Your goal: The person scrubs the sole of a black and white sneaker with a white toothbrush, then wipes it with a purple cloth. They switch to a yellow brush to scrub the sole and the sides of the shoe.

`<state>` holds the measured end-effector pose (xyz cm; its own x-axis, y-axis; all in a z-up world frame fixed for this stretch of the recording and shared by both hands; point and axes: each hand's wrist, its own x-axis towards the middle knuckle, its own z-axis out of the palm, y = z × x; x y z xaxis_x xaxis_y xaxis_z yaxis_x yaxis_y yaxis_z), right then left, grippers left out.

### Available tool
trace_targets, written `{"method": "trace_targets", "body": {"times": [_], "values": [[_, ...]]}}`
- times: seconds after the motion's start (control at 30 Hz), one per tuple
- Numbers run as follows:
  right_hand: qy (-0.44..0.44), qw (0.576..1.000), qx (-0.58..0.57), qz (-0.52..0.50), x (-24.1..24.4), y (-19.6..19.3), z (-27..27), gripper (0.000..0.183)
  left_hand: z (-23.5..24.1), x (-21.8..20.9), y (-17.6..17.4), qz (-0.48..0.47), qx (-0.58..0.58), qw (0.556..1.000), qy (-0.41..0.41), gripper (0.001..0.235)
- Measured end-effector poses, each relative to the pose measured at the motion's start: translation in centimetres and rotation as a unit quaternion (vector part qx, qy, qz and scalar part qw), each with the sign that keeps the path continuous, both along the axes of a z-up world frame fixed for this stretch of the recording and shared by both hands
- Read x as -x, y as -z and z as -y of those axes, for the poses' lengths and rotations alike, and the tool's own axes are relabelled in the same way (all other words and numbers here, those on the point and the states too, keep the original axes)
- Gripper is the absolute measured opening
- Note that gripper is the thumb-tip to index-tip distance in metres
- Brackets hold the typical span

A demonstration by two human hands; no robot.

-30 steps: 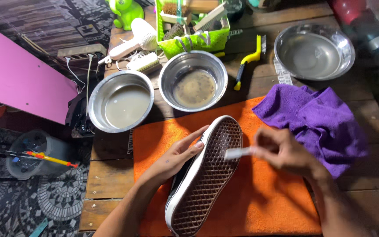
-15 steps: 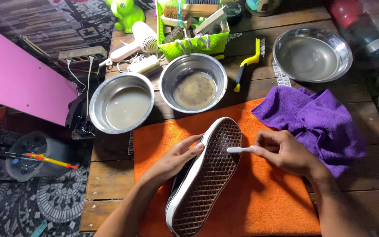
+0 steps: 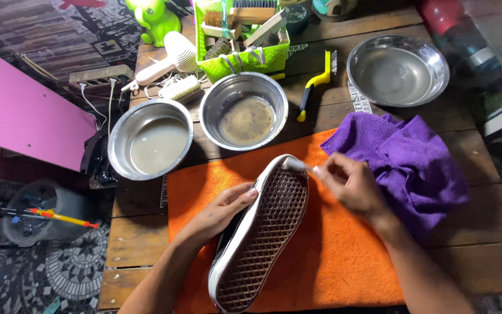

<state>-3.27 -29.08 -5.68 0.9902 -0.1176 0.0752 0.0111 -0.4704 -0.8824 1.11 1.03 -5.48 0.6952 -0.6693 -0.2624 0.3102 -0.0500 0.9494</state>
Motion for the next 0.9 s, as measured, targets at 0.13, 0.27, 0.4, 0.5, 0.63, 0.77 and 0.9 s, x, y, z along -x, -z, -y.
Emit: {"method": "trace_targets", "body": {"times": [0.13, 0.27, 0.4, 0.5, 0.63, 0.77, 0.9], "values": [[0.008, 1.000, -0.030, -0.006, -0.5, 1.1, 0.6, 0.016, -0.1, -0.2, 0.7, 0.009, 0.000, 1.000, -0.004, 0.047], [0.015, 1.000, 0.016, -0.017, 0.4, -0.1, 0.1, 0.018, -0.4, -0.1, 0.9, 0.007, -0.029, 1.000, -0.010, 0.048], [-0.005, 0.999, -0.005, -0.039, 1.7, -2.5, -0.7, 0.014, 0.1, -0.3, -0.2, -0.023, -0.037, 0.999, -0.004, 0.053], [0.011, 0.998, 0.058, -0.014, 1.2, -3.4, 1.0, 0.021, -1.0, -0.8, 4.1, -0.021, -0.021, 1.000, -0.008, 0.075], [-0.048, 0.999, -0.001, -0.015, 1.7, -2.0, 1.0, 0.013, 0.5, 0.6, -0.6, -0.017, -0.018, 1.000, 0.005, 0.074], [0.007, 0.998, 0.045, -0.032, 1.7, -2.6, 0.9, 0.014, 0.4, 0.3, 0.0, 0.009, 0.001, 1.000, 0.029, 0.082], [0.000, 0.996, 0.074, -0.040, 1.3, -0.4, 1.5, 0.011, 0.2, 0.4, 0.4, 0.022, -0.007, 0.999, 0.027, 0.091]]}}
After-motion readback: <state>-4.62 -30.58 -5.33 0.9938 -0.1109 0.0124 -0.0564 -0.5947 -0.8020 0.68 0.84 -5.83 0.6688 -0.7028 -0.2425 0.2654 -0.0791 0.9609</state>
